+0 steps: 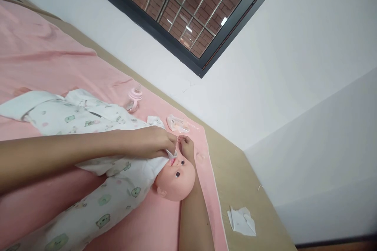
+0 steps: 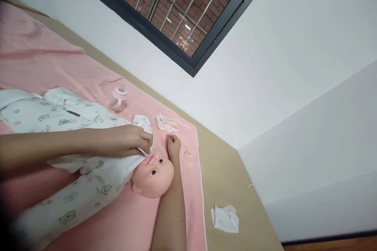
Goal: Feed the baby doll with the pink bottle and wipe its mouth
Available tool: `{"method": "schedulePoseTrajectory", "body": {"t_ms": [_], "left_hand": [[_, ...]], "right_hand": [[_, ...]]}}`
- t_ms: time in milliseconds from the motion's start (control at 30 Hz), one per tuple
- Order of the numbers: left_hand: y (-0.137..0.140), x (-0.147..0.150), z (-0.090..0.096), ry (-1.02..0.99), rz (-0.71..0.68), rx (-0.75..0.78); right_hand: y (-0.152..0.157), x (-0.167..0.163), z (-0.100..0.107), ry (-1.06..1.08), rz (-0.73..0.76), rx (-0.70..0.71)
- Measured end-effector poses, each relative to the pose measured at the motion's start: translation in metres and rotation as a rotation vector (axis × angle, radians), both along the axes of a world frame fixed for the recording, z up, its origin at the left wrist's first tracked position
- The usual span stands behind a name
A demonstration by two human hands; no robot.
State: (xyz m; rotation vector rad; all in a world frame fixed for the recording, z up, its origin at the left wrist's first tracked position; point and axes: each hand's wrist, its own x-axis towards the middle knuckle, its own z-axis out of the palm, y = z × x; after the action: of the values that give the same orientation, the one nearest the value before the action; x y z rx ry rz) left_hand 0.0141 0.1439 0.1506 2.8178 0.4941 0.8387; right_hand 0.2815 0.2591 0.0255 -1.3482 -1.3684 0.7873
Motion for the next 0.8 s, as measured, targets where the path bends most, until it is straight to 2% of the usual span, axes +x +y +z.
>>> {"method": "schedulePoseTrajectory", "body": {"t_ms": [300, 800], "left_hand": [[0.0031, 0.0028, -0.0045, -0.033, 0.031, 0.097], [0.0092, 0.0035, -0.0083, -0.048, 0.019, 0.079]], "right_hand": [[-0.0011, -0.0010, 0.0004, 0.014, -0.009, 0.009], [-0.0023, 0.0011, -0.0001, 0.044, -0.002, -0.010]]}}
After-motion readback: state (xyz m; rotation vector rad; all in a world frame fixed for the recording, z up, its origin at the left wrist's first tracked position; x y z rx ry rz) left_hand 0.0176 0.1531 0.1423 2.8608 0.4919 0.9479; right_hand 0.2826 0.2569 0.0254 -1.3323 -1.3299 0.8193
